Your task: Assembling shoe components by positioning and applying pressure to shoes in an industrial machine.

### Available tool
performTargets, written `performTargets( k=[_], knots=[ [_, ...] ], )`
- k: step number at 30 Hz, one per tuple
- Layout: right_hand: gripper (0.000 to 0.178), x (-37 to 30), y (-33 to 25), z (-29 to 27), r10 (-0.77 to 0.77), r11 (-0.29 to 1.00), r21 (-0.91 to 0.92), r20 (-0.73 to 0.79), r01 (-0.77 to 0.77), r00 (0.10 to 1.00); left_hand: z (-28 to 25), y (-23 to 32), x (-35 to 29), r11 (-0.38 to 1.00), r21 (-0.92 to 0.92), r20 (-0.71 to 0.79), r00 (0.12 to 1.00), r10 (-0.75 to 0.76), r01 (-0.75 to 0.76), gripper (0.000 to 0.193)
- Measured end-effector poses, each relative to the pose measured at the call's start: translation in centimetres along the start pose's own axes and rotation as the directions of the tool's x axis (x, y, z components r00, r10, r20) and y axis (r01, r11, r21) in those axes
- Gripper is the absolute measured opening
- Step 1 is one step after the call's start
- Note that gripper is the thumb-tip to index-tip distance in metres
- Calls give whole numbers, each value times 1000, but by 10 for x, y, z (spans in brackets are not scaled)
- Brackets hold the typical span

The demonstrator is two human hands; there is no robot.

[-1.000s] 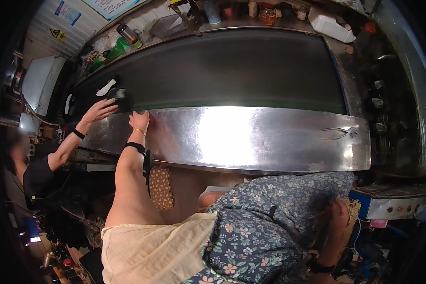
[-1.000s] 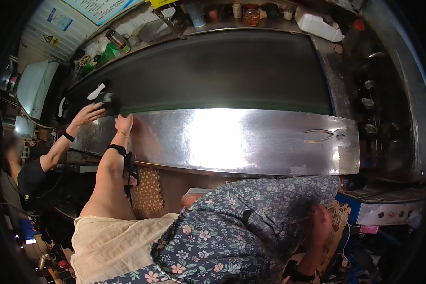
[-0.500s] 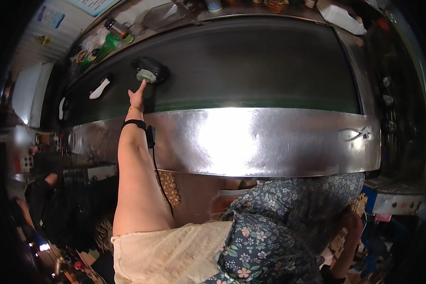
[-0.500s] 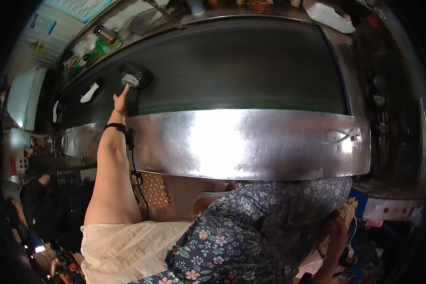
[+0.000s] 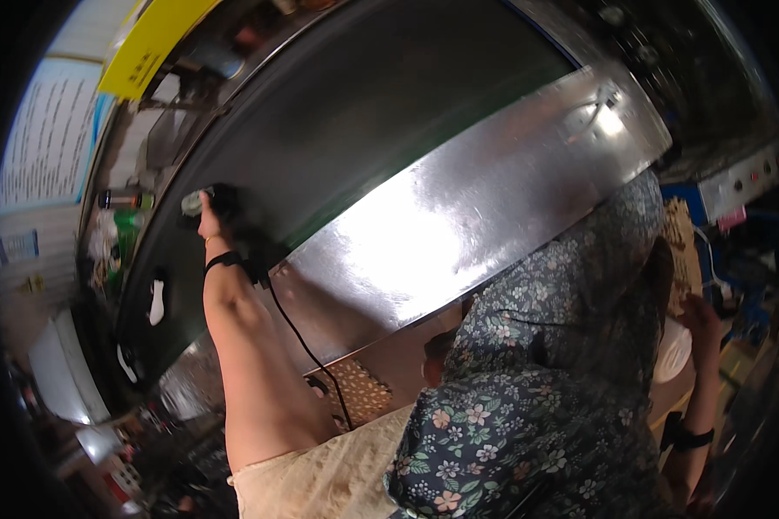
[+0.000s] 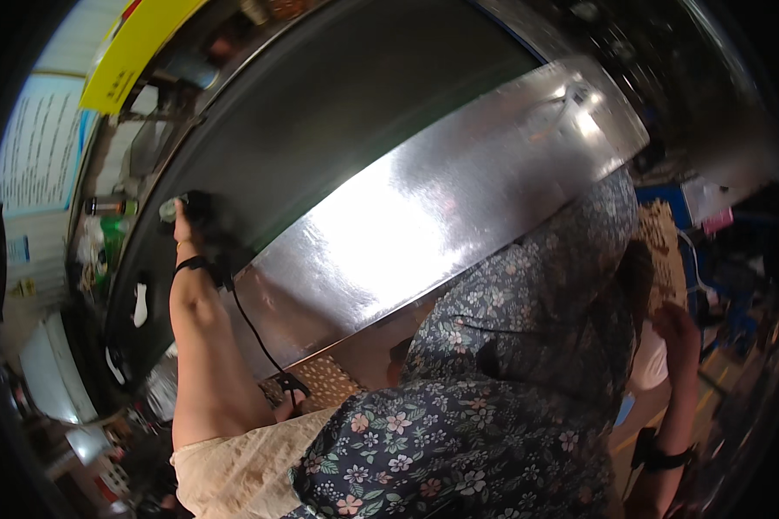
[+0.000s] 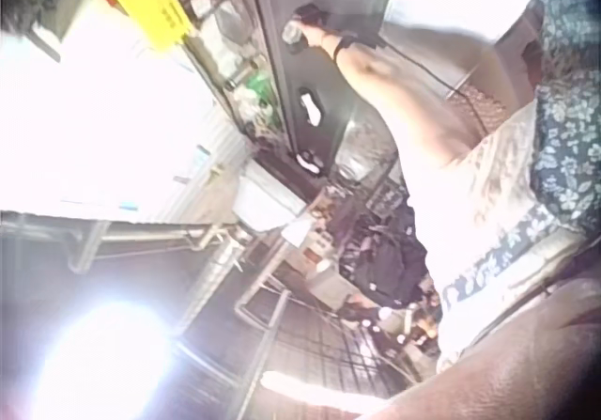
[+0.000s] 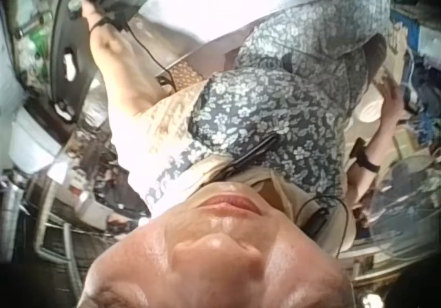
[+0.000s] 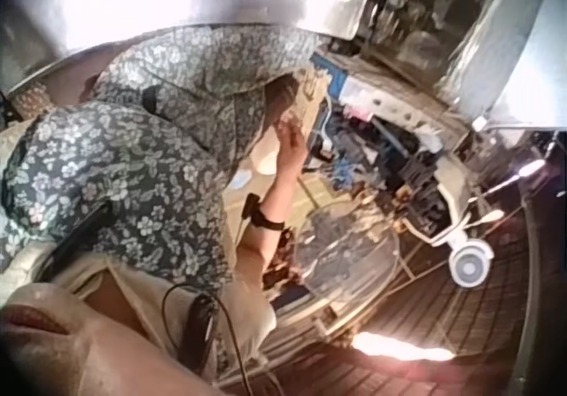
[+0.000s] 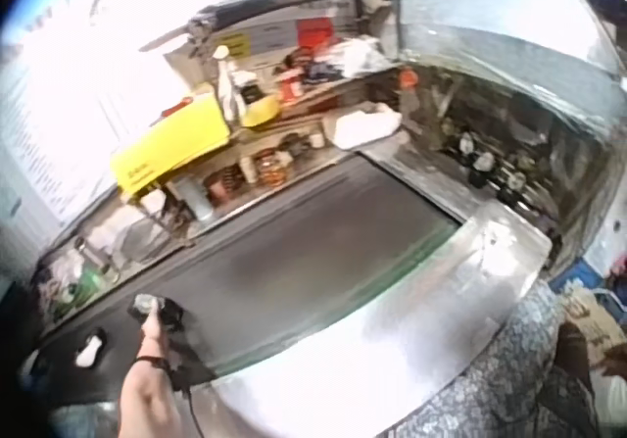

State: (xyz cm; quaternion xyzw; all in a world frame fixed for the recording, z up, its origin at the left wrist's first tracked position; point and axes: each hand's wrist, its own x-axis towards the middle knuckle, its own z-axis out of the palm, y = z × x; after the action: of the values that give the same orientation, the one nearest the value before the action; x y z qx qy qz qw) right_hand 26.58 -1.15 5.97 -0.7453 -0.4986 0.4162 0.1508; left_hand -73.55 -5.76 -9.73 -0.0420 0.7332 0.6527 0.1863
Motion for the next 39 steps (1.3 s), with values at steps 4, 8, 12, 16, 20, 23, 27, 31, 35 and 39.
performTargets(
  k=[4, 8, 12, 16, 20, 23, 27, 31, 35, 39],
  knots=[
    [31, -17, 6, -6, 48, 999, -6, -29, -48, 998, 16, 9, 8, 999, -37, 240, 971, -8, 18, 92],
    [31, -30, 2, -11, -37, 994, 99, 0, 37, 999, 13, -5, 36, 1000, 10, 341, 940, -18, 16, 69],
    [30, -38, -3, -9, -8, 989, 148, -71, 19, 997, 11, -28, 53, 991, 130, 497, 867, -39, -30, 49],
    [30, -31, -2, 4, 4, 988, 155, -69, 7, 998, 15, -23, -5, 911, 378, 435, 900, -16, -166, 41],
    [27, -4, -26, 23, -168, 978, 117, -35, 171, 985, 29, 15, -155, 877, 447, 574, 808, -131, -175, 48],
    [21, 13, -86, 47, -641, 757, -183, -22, 627, 767, 54, 45, -298, 995, 82, 790, 605, -98, 54, 66],
    [45, -14, -198, 101, -969, 169, -277, 129, 946, 211, 112, 89, -449, 954, 171, 965, 151, -212, 248, 79],
    [39, -68, -251, 123, -989, -125, -319, -35, 939, -143, 159, 120, -553, 975, 187, 975, -102, -200, -118, 76],
    [41, -74, -212, 90, -959, 205, -461, -271, 863, 84, 218, 129, -623, 871, 432, 881, -96, -463, -234, 58],
    [50, -52, -147, 68, -821, 501, -304, -463, 810, 333, 267, 33, -687, 687, 154, 949, -88, -303, -710, 54]
  ],
)
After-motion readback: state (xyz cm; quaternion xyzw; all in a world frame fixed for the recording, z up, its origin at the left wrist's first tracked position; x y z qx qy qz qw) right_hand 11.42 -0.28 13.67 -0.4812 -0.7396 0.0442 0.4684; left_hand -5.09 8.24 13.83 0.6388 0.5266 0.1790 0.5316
